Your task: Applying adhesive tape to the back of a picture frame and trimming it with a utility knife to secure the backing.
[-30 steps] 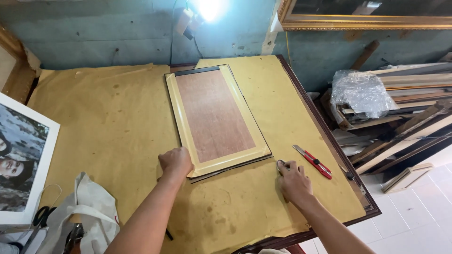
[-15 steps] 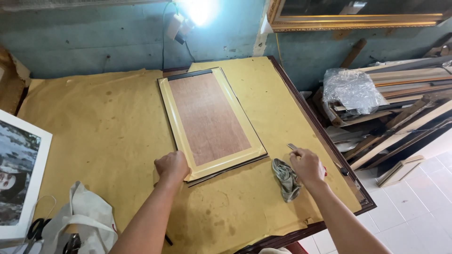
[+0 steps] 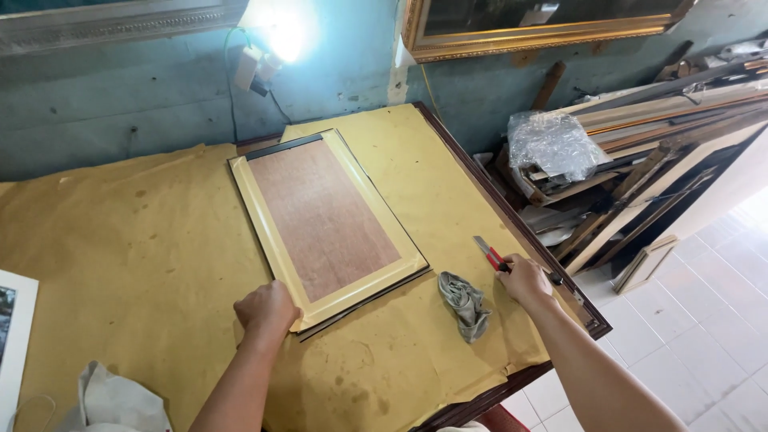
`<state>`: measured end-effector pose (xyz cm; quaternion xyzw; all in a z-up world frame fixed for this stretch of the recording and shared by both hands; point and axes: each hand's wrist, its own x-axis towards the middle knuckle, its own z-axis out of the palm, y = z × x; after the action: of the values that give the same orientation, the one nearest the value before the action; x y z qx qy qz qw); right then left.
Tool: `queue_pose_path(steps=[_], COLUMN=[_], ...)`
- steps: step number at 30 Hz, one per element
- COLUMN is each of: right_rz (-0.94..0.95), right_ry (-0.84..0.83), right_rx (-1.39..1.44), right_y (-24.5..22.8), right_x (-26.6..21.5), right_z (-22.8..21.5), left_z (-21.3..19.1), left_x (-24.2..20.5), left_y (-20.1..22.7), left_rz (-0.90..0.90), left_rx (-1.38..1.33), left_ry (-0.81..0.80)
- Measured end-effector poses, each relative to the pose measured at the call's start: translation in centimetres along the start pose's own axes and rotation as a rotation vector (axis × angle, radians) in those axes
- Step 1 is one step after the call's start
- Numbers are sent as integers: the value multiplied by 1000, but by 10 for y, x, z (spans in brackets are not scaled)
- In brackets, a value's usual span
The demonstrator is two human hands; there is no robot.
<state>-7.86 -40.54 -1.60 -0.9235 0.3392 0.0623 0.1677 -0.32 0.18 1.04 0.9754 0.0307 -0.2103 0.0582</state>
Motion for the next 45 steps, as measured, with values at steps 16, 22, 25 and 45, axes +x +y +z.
queue_pose_path(steps=[16,22,25,45], right_rz=[-80,-274,-392,-601], right_ry=[-189,-540,-616,-648], right_rx=[626,561,338,-9], right_y=[-138,-184,-193,-203], right_x=[-84,-150,-168,-170], right_z=[39,57,56,75], left_z=[3,3,6,13], left_x=[3,-1,4,11], left_y=[0,3,2,1], left_rz=[13,6,-5,35], left_rx=[4,-21,-38,-68], left_ry=[17,75,32,87])
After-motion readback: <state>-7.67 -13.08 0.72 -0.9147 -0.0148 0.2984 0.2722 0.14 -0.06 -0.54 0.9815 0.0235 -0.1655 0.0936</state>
